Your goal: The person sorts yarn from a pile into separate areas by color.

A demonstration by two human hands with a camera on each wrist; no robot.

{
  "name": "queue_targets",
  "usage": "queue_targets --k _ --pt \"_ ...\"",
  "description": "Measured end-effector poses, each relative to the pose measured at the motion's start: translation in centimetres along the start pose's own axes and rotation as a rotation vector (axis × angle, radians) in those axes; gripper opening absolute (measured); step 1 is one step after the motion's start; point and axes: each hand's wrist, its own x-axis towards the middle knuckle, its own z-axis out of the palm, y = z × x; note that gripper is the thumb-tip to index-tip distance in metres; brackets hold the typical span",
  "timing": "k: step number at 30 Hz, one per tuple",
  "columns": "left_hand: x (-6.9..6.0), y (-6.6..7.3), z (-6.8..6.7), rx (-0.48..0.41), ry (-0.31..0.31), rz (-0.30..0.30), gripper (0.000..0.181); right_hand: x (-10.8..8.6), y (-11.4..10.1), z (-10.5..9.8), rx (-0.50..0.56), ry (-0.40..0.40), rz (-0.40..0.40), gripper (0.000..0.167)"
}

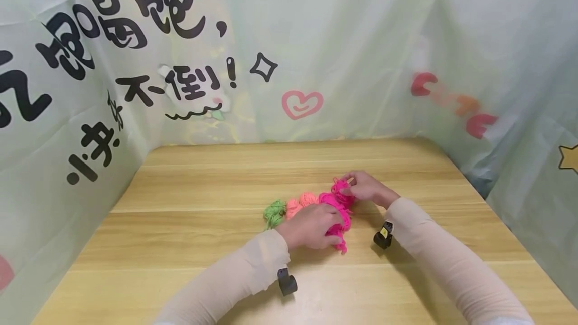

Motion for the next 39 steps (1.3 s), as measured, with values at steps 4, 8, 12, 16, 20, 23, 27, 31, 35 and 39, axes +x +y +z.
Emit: queue_targets --k 4,8,12,16,20,23,27,31,35,39 --pt "0.1 0.0 -0.1 0.006 -0.006 -0.008 0.029 -0.1 -0.2 -0.3 -0.016 0.003 -0.004 0.040" --pt "0.2 0.0 -0.1 0.007 -0.015 -0.014 0.030 -0.1 -0.3 -0.5 0.005 -0.002 0.000 0.042" --pt "0.3 0.0 -0.1 0.005 -0.025 -0.016 0.029 -0.1 -0.3 -0.9 0.037 -0.011 0.009 0.042" --pt "0.4 0.0 -0.3 0.005 -0.034 -0.017 0.027 -0.1 -0.4 -1.2 0.043 -0.014 0.010 0.044" --pt "0.5 0.1 -0.5 0.002 -0.045 -0.023 0.027 -0.1 -0.5 -1.5 0.031 -0.011 0.005 0.045" --pt "0.6 0.1 -0.6 -0.005 -0.042 -0.020 0.025 -0.2 -0.6 -1.8 0.038 -0.013 0.005 0.044" --pt "0.7 0.0 -0.7 -0.007 -0.031 -0.012 0.020 -0.4 -0.7 -2.1 0.056 -0.016 0.005 0.042" --pt "0.9 0.1 -0.8 0.002 -0.031 -0.009 0.020 -0.4 -0.5 -2.4 0.061 -0.005 0.002 0.042" --pt "1.1 0.1 -1.0 -0.006 -0.036 -0.018 0.023 -0.2 -0.1 -2.9 0.061 0.007 0.005 0.044" --pt "1.3 -0.1 -1.1 -0.015 -0.034 -0.035 0.025 -0.1 0.1 -3.2 0.058 0.010 0.009 0.045"
